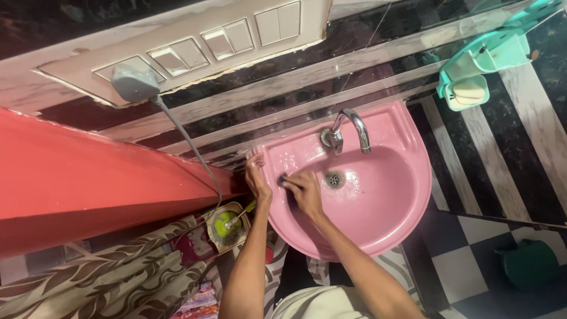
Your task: The person washes a dark cloth in a pink sink. They turn on the tap, wet the cloth, and rub it with their hands. They briefly open a white container with a red lid, then continue rinsing and wringing the cloth under running water.
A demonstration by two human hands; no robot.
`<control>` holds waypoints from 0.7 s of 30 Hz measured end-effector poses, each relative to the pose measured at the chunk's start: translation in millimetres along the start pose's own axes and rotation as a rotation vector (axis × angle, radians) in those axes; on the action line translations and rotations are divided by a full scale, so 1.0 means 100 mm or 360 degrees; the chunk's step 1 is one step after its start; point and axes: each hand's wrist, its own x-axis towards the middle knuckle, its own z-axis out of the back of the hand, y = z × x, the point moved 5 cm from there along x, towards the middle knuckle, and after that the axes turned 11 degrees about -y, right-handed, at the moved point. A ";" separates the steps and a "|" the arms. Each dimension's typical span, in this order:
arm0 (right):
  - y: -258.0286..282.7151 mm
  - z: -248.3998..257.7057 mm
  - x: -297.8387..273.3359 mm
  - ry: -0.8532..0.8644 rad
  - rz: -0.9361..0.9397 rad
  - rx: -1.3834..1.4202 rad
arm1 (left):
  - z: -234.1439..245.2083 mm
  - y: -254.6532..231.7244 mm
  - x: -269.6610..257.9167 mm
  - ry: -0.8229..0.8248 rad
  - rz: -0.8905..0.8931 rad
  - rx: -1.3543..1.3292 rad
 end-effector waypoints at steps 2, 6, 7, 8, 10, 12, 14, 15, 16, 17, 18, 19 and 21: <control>0.03 -0.11 0.29 -0.0008 0.0000 0.0006 | -0.02 -0.06 0.01 -0.0013 -0.0006 0.0059; -0.04 -0.18 0.72 -0.0074 -0.0284 0.0387 | -0.12 -0.45 0.01 -0.0008 0.0084 0.0297; -0.05 -0.16 0.79 -0.0118 -0.0318 0.0493 | -0.21 -0.64 0.03 0.0125 -0.0089 0.0453; -0.10 -0.13 0.79 -0.0086 -0.0479 0.0632 | -0.27 -0.82 -0.01 0.0256 -0.0253 0.0607; -0.17 -0.06 0.74 -0.0022 -0.0799 0.0909 | -0.45 -1.07 -0.11 0.0457 -0.0367 0.0668; -0.18 0.08 0.68 -0.0032 -0.0837 0.0900 | -0.61 -1.17 -0.24 0.0601 -0.0270 0.0486; -0.24 0.21 0.62 -0.0043 -0.0946 0.0899 | -0.69 -1.04 -0.34 0.0551 0.0167 0.0434; -0.29 0.27 0.59 -0.0047 -0.1036 0.0900 | -0.72 -0.94 -0.39 0.0532 0.0384 0.0406; -0.34 0.31 0.58 -0.0044 -0.1128 0.0902 | -0.74 -0.90 -0.42 0.0534 0.0383 0.0333; -0.39 0.35 0.57 0.0008 -0.1241 0.0916 | -0.76 -0.84 -0.45 0.0536 0.0382 0.0260; -0.45 0.41 0.50 0.0066 -0.1362 0.0929 | -0.76 -0.79 -0.48 0.0535 0.0387 0.0194; -0.52 0.45 0.44 0.0124 -0.1483 0.0942 | -0.77 -0.73 -0.50 0.0551 0.0428 0.0103; -0.50 0.47 0.36 0.0494 -0.1612 0.1779 | -0.79 -0.69 -0.49 0.0585 0.0507 -0.0081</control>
